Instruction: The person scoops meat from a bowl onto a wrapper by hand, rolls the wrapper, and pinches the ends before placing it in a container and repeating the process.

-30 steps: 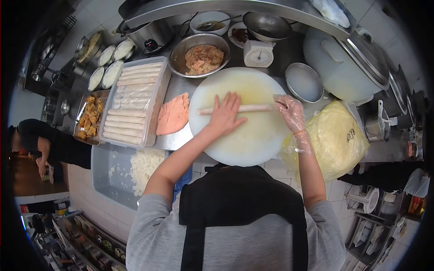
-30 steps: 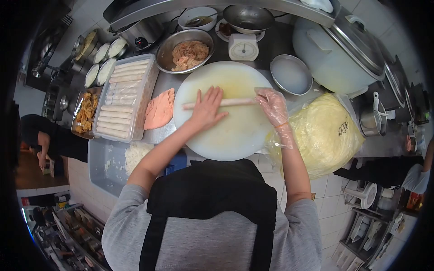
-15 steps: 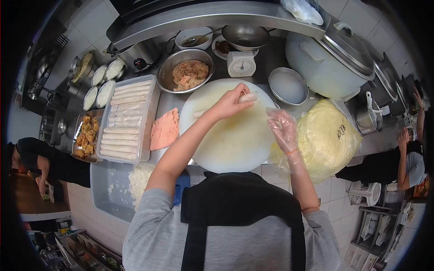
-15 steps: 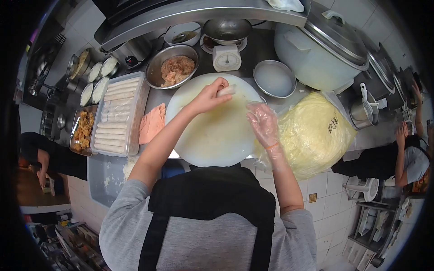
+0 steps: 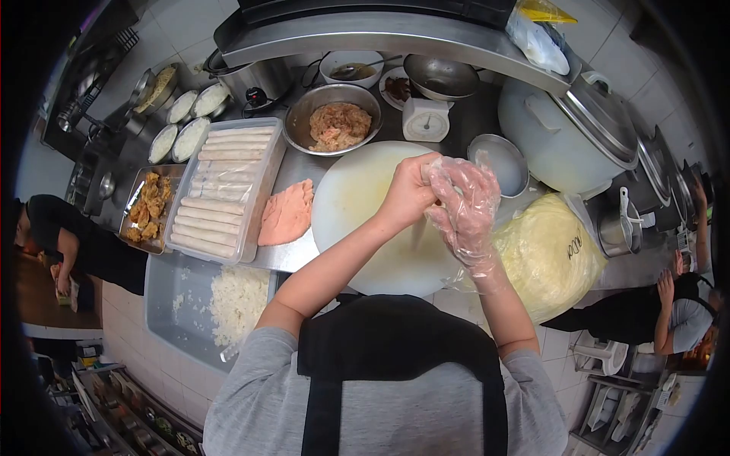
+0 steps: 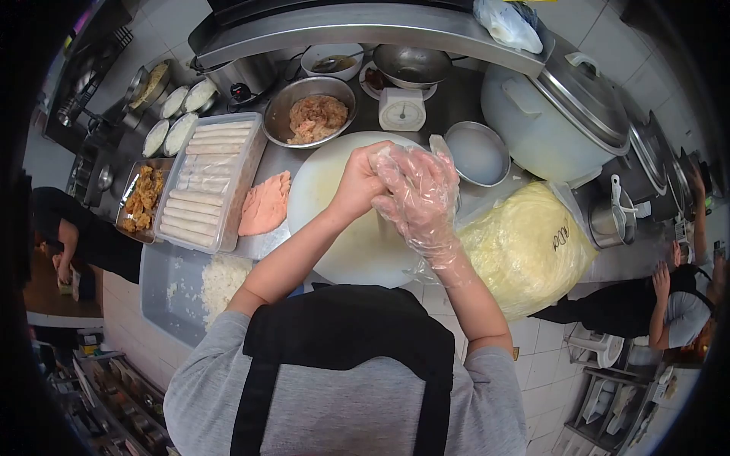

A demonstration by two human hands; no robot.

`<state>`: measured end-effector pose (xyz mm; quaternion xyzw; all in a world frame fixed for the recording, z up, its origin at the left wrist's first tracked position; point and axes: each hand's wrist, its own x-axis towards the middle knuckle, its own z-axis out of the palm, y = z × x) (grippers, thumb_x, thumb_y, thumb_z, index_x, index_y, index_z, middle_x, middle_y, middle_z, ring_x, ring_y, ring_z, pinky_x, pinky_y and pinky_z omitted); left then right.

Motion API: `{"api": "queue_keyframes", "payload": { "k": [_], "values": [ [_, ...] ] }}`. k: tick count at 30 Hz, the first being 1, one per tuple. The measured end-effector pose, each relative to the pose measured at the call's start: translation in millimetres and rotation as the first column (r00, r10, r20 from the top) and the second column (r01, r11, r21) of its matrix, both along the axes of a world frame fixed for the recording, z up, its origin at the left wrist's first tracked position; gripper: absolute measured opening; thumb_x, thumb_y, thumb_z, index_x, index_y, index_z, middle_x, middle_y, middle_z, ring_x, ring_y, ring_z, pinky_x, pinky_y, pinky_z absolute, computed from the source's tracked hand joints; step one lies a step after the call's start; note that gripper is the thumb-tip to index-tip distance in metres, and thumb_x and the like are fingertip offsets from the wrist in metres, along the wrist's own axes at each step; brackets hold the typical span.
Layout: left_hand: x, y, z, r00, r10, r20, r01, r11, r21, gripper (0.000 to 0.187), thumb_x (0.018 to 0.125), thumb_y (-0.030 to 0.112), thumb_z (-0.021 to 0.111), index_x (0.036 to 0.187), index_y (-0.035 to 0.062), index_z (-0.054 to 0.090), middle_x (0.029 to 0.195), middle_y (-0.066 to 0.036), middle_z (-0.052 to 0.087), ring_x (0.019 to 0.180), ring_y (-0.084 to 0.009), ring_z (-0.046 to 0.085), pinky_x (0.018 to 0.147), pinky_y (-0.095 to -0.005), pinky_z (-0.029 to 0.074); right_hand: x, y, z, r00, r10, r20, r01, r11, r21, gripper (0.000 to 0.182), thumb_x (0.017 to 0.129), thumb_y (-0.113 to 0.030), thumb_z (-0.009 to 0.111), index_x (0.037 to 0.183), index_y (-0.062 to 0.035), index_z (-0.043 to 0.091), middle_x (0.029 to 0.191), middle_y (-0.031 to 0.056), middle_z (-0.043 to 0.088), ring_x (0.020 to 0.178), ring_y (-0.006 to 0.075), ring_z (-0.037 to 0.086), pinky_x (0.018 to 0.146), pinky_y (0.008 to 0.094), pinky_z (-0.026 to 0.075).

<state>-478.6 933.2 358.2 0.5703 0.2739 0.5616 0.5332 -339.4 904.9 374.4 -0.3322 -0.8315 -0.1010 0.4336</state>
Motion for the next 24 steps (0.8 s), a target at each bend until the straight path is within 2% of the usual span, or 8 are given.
{"api": "queue_keyframes", "payload": {
  "k": [6,8,11,16,20,21,23,24],
  "values": [
    [4.0,4.5,6.2,0.968,0.042,-0.247,0.000,0.986,0.168,0.005,0.075,0.008,0.065,0.076,0.0024,0.065,0.070,0.002,0.063,0.067,-0.0041,0.054,0.059,-0.0225,0.045,-1.6,9.1,24.3,1.000,0.012,-0.005,-0.012,0.995,-0.103,0.029,0.082,-0.030,0.064,0.100,-0.0073,0.065,0.110,0.0109,0.057,0.107,0.0302,0.051,0.094,0.0452,0.035],
    [5.2,5.9,-1.2,0.981,-0.074,-0.178,0.074,0.997,-0.006,0.005,0.075,0.008,0.065,0.076,0.0036,0.066,0.067,0.003,0.061,0.064,-0.0039,0.054,0.055,-0.0222,0.043,-0.1,14.5,21.1,0.997,0.033,-0.076,-0.046,0.983,-0.178,0.031,0.078,-0.032,0.065,0.098,-0.0089,0.067,0.109,0.0090,0.057,0.106,0.0283,0.052,0.097,0.0442,0.035],
    [-0.8,1.6,18.9,0.983,-0.141,-0.117,0.130,0.987,-0.092,0.004,0.075,0.009,0.066,0.076,0.0049,0.067,0.065,0.004,0.059,0.059,-0.0039,0.052,0.051,-0.0211,0.041,6.2,9.4,12.4,0.791,0.206,-0.576,-0.396,0.890,-0.225,0.034,0.078,-0.033,0.066,0.100,-0.0066,0.067,0.110,0.0122,0.057,0.108,0.0306,0.052,0.096,0.0421,0.038],
    [-3.3,5.1,11.9,0.947,-0.309,-0.083,0.302,0.949,-0.090,0.009,0.077,0.013,0.068,0.082,0.0055,0.069,0.067,0.004,0.060,0.057,-0.0030,0.051,0.052,-0.0202,0.042,11.4,9.2,6.1,0.853,0.273,-0.445,-0.421,0.863,-0.277,0.036,0.078,-0.033,0.066,0.101,-0.0049,0.066,0.112,0.0143,0.057,0.109,0.0328,0.052,0.093,0.0422,0.041],
    [6.1,8.3,-4.6,0.945,-0.323,-0.051,0.326,0.942,0.078,0.013,0.078,0.015,0.071,0.086,0.0045,0.067,0.075,0.002,0.063,0.064,-0.0037,0.054,0.057,-0.0201,0.045,18.7,19.4,27.9,0.946,0.319,0.057,-0.310,0.942,-0.126,0.036,0.077,-0.033,0.067,0.099,-0.0048,0.065,0.113,0.0145,0.056,0.108,0.0332,0.052,0.092,0.0424,0.041],
    [9.7,5.9,-4.4,0.960,-0.279,-0.039,0.282,0.949,0.139,0.013,0.078,0.014,0.071,0.085,0.0041,0.066,0.077,0.002,0.062,0.065,-0.0039,0.055,0.058,-0.0203,0.046,19.6,22.9,28.1,0.944,0.327,0.051,-0.318,0.938,-0.136,0.037,0.077,-0.033,0.068,0.100,-0.0046,0.064,0.113,0.0140,0.056,0.108,0.0318,0.053,0.092,0.0422,0.041],
    [-1.3,6.3,-1.1,0.938,-0.333,-0.098,0.325,0.941,-0.090,0.015,0.075,0.010,0.073,0.084,0.0032,0.063,0.078,0.002,0.060,0.069,-0.0049,0.055,0.064,-0.0214,0.047,18.8,29.0,26.9,0.937,0.346,0.039,-0.337,0.929,-0.152,0.039,0.077,-0.033,0.069,0.102,-0.0043,0.062,0.113,0.0130,0.056,0.107,0.0289,0.054,0.091,0.0419,0.042],
    [-6.6,7.6,3.0,0.924,-0.362,-0.124,0.334,0.921,-0.200,0.017,0.073,0.008,0.074,0.084,0.0027,0.062,0.079,0.002,0.059,0.071,-0.0055,0.055,0.067,-0.0220,0.048,15.4,27.0,16.0,0.867,0.335,-0.370,-0.452,0.842,-0.296,0.039,0.078,-0.032,0.068,0.104,-0.0037,0.061,0.113,0.0125,0.056,0.106,0.0270,0.054,0.090,0.0409,0.043]
  ]
}}
